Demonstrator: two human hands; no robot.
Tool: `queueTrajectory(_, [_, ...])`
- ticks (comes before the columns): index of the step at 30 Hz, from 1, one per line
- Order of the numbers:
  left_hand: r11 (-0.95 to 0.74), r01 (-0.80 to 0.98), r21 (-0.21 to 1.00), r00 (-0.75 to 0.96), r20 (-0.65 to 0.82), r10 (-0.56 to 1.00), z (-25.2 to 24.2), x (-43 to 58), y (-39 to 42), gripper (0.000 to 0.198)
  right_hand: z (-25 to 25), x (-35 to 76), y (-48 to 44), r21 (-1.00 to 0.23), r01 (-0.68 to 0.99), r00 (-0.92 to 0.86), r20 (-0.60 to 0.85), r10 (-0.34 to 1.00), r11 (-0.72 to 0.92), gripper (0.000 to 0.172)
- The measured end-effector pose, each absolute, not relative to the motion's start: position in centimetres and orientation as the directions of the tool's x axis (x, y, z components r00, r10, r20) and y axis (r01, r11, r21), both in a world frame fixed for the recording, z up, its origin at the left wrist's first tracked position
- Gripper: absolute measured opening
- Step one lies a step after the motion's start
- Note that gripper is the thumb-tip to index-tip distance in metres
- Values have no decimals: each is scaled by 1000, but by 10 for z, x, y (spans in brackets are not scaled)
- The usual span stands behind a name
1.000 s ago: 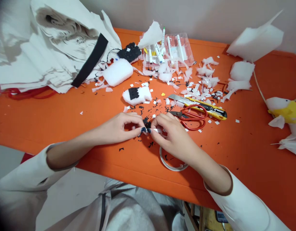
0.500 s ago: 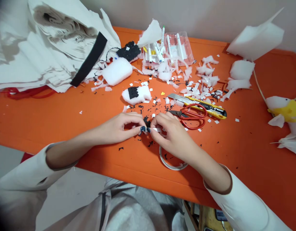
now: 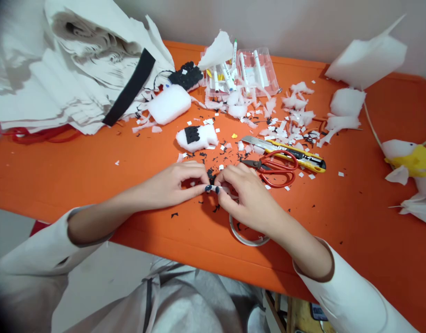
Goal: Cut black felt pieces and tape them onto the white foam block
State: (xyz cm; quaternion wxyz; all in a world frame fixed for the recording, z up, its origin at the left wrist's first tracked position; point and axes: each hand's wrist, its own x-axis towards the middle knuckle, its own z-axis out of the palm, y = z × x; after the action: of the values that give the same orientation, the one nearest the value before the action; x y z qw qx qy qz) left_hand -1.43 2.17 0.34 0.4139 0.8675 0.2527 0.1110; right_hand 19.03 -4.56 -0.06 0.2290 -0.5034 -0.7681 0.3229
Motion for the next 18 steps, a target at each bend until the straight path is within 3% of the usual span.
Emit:
queueTrajectory(4, [-635,339,694,873,21,488,2,-15,25,16,-2,189,-45,-699,648,-390,37,920,303,3])
queueTrajectory(9, [-652,425,628,817,43,575,5,-18,29,23,-5,190,-45,-648,679,-353,126,927,346,6])
queueTrajectory(13, [-350,435,830,761,-132,635,10,-20,26,40,-6,191,-47,-559,726,-355,194,915,400,3])
queueTrajectory(18, [-28,430,902,728,-328,602,7,-14,20,36,-6,189,-49,-173,837,-421,401,814,519,6])
